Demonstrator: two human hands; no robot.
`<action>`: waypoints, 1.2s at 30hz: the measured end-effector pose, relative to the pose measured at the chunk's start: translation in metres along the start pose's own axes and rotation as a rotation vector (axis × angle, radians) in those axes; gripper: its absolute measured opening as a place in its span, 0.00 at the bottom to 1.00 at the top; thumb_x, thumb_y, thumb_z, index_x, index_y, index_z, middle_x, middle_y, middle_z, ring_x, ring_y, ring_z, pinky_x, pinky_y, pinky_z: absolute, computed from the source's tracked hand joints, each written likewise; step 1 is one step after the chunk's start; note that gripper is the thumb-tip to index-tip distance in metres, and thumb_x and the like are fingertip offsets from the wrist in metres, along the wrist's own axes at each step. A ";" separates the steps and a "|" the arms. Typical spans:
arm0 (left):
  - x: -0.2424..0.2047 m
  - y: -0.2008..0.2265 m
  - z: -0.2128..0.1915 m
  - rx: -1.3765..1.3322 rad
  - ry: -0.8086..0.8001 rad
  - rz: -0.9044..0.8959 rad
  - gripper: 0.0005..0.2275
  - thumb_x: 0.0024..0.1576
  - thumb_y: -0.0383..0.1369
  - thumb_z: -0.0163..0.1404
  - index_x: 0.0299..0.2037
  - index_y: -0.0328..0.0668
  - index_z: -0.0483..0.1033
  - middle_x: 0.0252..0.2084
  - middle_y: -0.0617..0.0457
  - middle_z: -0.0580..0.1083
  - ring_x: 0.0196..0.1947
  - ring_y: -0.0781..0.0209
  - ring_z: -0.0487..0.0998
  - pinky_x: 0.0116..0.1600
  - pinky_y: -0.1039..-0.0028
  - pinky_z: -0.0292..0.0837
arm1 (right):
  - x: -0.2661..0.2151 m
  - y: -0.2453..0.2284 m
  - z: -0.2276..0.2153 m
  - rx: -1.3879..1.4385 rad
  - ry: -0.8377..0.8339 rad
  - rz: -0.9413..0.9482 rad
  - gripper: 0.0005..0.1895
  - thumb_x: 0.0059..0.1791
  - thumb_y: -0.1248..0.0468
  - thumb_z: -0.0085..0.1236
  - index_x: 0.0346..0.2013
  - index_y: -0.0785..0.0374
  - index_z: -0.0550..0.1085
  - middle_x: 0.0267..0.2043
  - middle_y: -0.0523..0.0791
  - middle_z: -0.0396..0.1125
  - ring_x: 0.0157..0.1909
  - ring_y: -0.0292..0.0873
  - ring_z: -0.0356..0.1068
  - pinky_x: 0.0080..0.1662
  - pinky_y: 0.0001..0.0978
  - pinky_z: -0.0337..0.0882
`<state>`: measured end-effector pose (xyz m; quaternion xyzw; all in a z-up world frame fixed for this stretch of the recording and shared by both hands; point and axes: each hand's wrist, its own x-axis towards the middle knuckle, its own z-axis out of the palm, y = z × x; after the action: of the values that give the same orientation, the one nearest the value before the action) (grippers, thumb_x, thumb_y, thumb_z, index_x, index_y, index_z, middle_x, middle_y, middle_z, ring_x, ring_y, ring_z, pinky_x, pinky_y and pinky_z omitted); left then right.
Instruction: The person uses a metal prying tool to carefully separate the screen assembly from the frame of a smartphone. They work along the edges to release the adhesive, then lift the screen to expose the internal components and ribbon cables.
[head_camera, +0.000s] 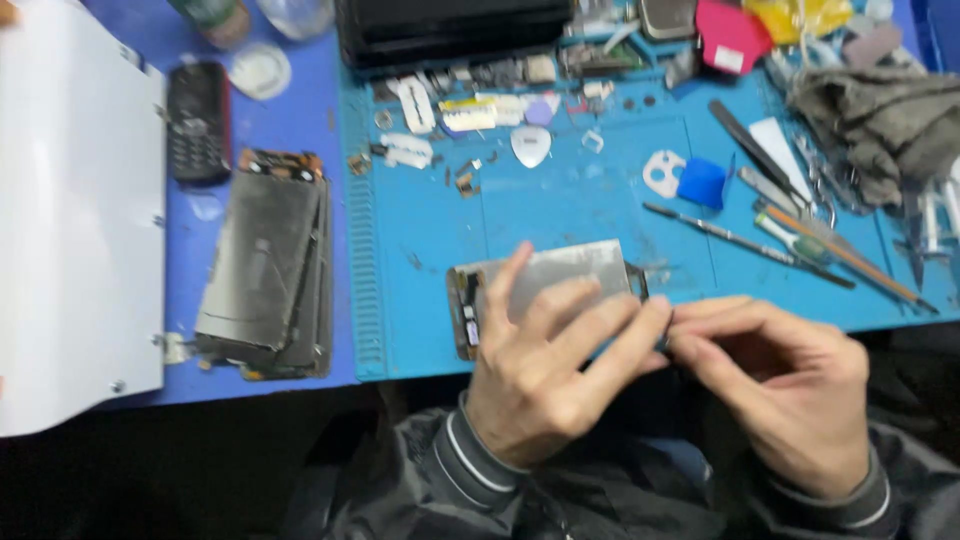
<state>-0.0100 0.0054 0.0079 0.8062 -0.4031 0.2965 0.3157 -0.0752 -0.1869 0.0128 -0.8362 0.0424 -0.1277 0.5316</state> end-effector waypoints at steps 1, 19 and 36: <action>0.002 0.001 -0.001 -0.035 0.050 0.001 0.07 0.66 0.31 0.52 0.48 0.40 0.82 0.42 0.55 0.79 0.43 0.54 0.77 0.64 0.39 0.64 | 0.001 0.002 0.004 0.074 -0.031 0.003 0.02 0.48 0.74 0.59 0.34 0.71 0.78 0.41 0.53 0.77 0.44 0.43 0.78 0.54 0.29 0.77; 0.010 0.001 0.005 -0.030 0.089 -0.038 0.06 0.64 0.32 0.54 0.33 0.48 0.79 0.32 0.64 0.77 0.34 0.62 0.76 0.62 0.44 0.62 | 0.019 0.001 0.000 -0.096 -0.052 -0.227 0.06 0.44 0.66 0.65 0.35 0.61 0.81 0.34 0.42 0.79 0.34 0.34 0.78 0.43 0.22 0.75; 0.003 -0.013 0.013 0.000 -0.073 0.004 0.06 0.57 0.32 0.62 0.43 0.45 0.82 0.37 0.60 0.80 0.43 0.59 0.79 0.61 0.54 0.63 | -0.118 0.232 -0.188 0.951 0.322 0.368 0.23 0.54 0.49 0.39 0.17 0.52 0.55 0.14 0.36 0.43 0.14 0.33 0.38 0.17 0.30 0.40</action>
<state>0.0056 0.0003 -0.0019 0.8157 -0.4158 0.2674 0.3004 -0.2220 -0.4276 -0.1406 -0.4517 0.2070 -0.1639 0.8522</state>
